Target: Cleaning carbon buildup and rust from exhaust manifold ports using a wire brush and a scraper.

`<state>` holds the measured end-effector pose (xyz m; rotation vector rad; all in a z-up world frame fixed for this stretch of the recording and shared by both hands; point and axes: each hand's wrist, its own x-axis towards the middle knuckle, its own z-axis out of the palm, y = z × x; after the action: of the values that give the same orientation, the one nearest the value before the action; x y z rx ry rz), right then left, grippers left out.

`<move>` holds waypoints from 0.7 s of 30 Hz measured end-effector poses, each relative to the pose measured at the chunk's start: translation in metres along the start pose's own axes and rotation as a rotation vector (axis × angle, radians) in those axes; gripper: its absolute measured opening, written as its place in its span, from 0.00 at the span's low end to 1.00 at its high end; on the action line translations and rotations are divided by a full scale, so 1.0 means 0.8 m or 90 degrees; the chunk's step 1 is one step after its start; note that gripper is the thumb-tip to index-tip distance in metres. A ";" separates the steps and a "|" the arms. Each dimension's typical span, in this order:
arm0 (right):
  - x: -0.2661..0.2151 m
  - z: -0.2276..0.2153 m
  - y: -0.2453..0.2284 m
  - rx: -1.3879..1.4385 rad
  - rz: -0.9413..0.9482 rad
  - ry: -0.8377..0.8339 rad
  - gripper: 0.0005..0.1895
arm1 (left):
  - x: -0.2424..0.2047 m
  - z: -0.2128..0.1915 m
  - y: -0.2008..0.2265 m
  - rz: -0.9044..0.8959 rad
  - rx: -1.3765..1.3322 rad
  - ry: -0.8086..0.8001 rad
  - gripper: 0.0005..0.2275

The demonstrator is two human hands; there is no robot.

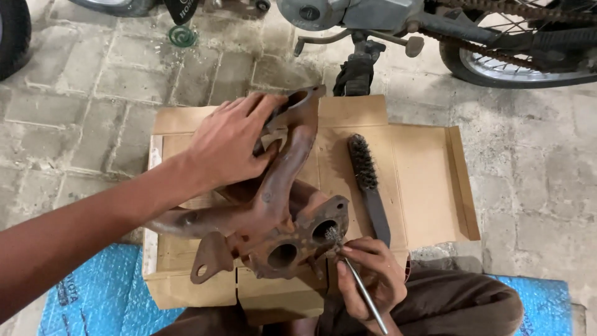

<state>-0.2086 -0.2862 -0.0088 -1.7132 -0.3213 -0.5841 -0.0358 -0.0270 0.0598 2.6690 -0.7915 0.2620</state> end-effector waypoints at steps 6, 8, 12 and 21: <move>0.003 0.000 -0.006 -0.011 -0.005 -0.016 0.11 | 0.004 -0.004 -0.002 -0.046 0.002 -0.106 0.37; 0.000 -0.001 -0.010 -0.010 -0.004 -0.019 0.11 | 0.007 -0.002 0.000 -0.078 0.006 -0.166 0.42; -0.007 -0.006 -0.002 -0.028 0.006 0.007 0.12 | 0.004 0.000 0.004 -0.095 0.023 -0.169 0.41; -0.060 -0.019 0.087 -0.073 0.072 0.006 0.09 | 0.008 -0.014 0.010 -0.130 -0.015 -0.180 0.40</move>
<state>-0.2159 -0.3122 -0.0903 -1.8252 -0.1868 -0.5356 -0.0356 -0.0321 0.0743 2.7727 -0.5867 -0.1775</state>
